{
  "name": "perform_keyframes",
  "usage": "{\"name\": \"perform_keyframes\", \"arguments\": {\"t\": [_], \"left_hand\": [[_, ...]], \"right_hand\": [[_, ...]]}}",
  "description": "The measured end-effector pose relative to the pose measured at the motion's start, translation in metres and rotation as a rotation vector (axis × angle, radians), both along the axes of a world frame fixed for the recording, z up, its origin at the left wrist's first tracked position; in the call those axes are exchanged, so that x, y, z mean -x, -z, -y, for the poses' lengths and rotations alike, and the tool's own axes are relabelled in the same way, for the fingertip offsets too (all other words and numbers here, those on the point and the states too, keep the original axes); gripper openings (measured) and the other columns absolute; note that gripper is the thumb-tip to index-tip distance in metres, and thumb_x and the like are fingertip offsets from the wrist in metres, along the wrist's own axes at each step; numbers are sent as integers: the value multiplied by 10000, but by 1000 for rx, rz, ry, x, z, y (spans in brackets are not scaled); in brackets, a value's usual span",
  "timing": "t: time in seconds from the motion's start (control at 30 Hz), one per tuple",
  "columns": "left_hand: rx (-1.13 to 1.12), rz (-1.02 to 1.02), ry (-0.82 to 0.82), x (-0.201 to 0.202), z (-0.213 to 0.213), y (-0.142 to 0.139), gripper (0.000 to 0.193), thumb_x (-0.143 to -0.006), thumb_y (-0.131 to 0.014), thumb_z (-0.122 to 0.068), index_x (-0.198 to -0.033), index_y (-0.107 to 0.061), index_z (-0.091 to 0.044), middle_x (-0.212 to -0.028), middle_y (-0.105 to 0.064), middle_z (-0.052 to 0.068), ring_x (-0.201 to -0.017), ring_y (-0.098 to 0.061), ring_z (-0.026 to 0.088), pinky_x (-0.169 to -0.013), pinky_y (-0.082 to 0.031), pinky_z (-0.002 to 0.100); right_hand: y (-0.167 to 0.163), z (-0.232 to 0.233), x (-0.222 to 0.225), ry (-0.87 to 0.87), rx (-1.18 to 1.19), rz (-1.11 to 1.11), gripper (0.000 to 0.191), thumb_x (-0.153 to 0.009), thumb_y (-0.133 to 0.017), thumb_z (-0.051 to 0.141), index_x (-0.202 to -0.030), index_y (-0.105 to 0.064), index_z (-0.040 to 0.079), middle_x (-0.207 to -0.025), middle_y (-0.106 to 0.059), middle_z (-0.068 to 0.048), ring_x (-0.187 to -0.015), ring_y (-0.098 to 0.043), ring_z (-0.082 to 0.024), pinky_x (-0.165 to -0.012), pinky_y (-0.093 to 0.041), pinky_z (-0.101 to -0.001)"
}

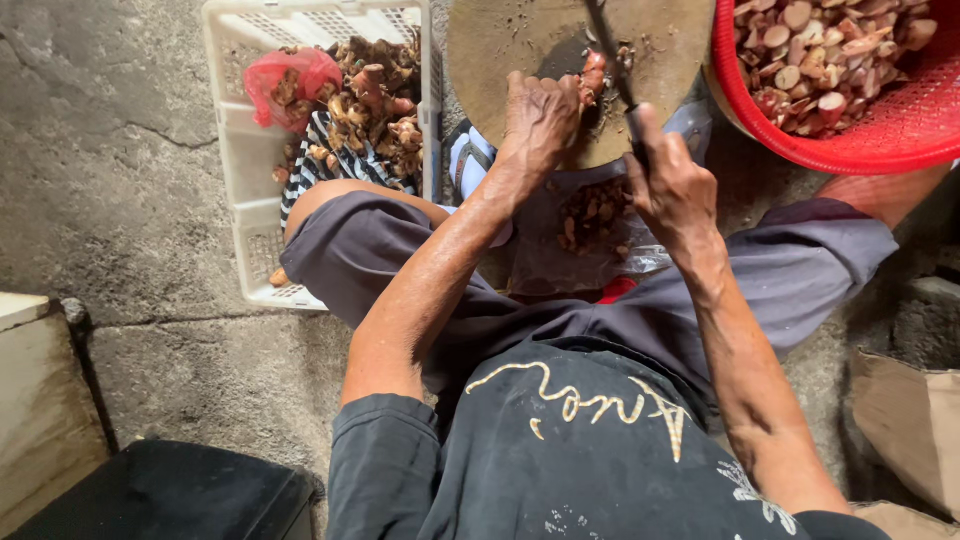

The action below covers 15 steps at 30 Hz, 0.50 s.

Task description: The person sits on the floor and slices ginger roots into thin pieces using a knife on a round wooden board. Sliced pieces are transferred into a red basket, while whole ginger is taken from a white crate.

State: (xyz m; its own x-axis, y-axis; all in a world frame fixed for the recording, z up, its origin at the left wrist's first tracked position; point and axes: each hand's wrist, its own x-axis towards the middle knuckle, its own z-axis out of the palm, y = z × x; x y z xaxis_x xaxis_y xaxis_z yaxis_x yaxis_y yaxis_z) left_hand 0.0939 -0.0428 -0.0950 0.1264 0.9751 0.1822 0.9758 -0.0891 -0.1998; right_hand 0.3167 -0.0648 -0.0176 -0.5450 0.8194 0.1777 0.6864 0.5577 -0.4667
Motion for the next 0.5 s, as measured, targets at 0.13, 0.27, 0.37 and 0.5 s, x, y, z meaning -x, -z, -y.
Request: {"name": "perform_keyframes", "arguments": {"t": [0.13, 0.27, 0.37, 0.5], "left_hand": [[8, 131, -3, 9, 3, 9, 102, -949, -582, -246, -902, -593, -156, -705, -556, 32, -655, -566, 209, -755, -406, 455], [63, 139, -14, 12, 9, 16, 171, -910, -580, -291, -852, -585, -130, -686, -554, 50, -658, -563, 217, -748, -410, 462], [-98, 106, -22, 9, 10, 18, 70, -899, -574, -219, -887, -581, -150, -738, -560, 42, -733, -568, 217, -841, -422, 456], [-7, 119, -7, 9, 6, 16, 49, -890, -571, -201, -883, -588, -156, -728, -563, 41, -727, -570, 220, -805, -414, 461]], "right_hand": [[8, -17, 4, -41, 29, 108, 658, -1037, -718, 224, -1614, -406, 173, -969, -646, -176, -729, -665, -394, -623, -543, -486], [1, -15, -4, -32, 46, -18, 649, -1067, -687, 235, -1636, -384, 162, -1034, -662, -181, -774, -675, -399, -651, -552, -487], [-3, -4, -9, -22, 50, -77, 635, -1117, -666, 239, -1663, -352, 154, -1079, -657, -180, -816, -679, -389, -684, -558, -482], [5, -7, 4, -5, 97, 98, 624, -1059, -699, 235, -1620, -427, 214, -999, -663, -171, -765, -681, -386, -650, -551, -491]]}}
